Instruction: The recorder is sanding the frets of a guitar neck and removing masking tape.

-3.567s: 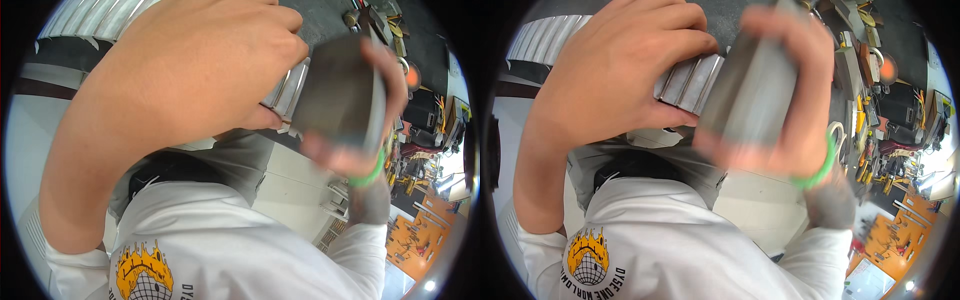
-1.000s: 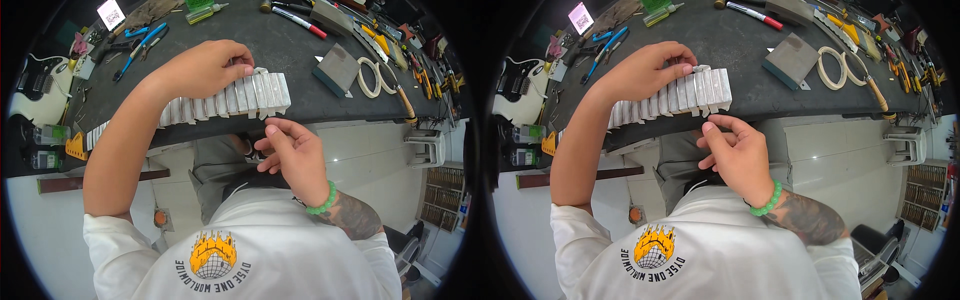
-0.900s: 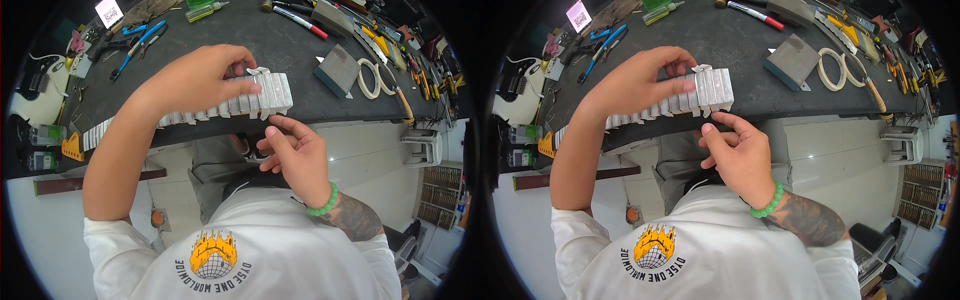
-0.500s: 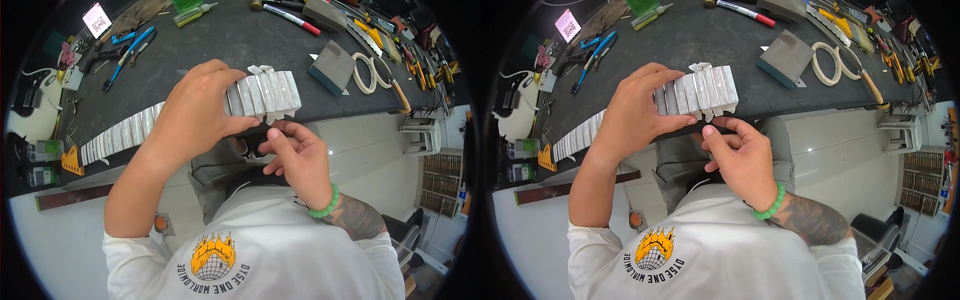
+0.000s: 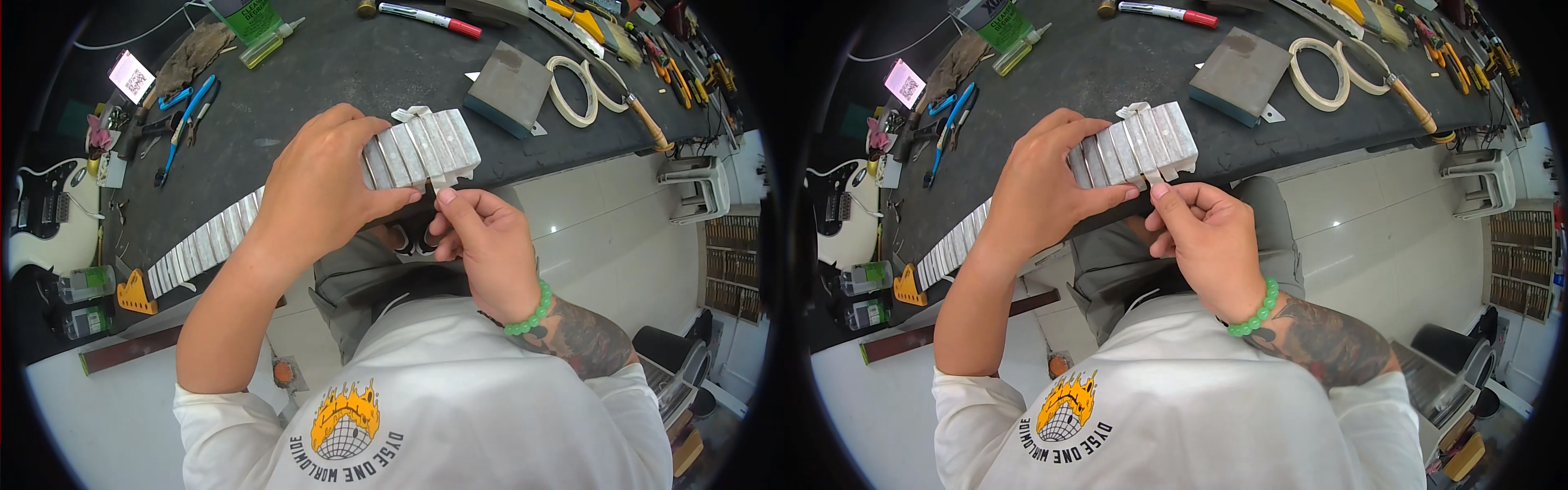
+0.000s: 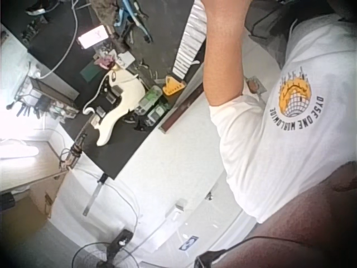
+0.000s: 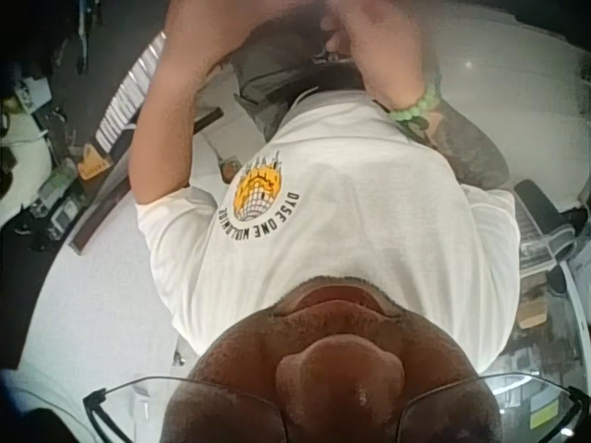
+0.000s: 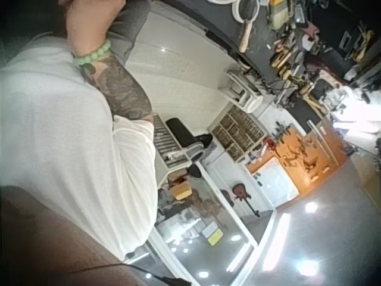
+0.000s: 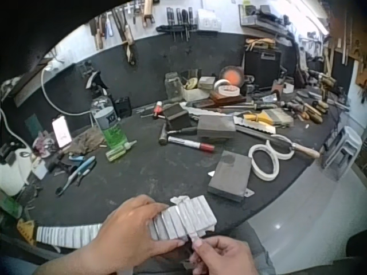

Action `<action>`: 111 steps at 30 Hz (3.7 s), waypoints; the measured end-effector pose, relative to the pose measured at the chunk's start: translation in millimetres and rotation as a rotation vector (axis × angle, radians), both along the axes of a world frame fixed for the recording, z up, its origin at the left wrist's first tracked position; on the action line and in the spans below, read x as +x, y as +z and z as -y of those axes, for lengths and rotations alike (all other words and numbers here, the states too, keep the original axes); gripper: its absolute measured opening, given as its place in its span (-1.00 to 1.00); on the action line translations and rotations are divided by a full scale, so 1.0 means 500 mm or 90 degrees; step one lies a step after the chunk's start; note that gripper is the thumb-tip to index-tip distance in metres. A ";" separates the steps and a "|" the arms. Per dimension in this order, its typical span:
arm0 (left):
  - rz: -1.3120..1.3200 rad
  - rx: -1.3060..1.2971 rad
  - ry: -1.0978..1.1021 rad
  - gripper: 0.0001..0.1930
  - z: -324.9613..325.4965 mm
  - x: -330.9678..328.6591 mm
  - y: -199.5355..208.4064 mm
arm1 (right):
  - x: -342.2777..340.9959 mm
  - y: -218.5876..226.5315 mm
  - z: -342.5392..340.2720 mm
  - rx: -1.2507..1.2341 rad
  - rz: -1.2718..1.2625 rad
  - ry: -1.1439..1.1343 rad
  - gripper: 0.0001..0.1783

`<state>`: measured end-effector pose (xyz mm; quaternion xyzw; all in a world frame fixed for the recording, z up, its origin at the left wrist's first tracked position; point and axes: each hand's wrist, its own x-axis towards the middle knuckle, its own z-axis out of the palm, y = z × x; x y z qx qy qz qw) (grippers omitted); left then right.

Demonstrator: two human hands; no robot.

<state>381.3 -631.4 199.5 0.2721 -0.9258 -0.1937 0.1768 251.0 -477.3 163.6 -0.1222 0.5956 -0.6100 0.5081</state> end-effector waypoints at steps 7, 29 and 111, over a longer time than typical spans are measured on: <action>-0.018 0.006 -0.013 -0.36 0.010 0.002 -0.012 | -0.002 0.015 -0.004 -0.061 0.032 0.015 -0.68; -0.077 0.021 -0.031 -0.21 0.029 0.012 -0.018 | -0.102 0.147 0.140 -0.107 0.005 0.157 -0.76; 0.417 0.357 -0.090 -0.68 0.139 -0.131 0.152 | -0.015 -0.018 -0.004 -0.178 -0.054 0.044 -0.87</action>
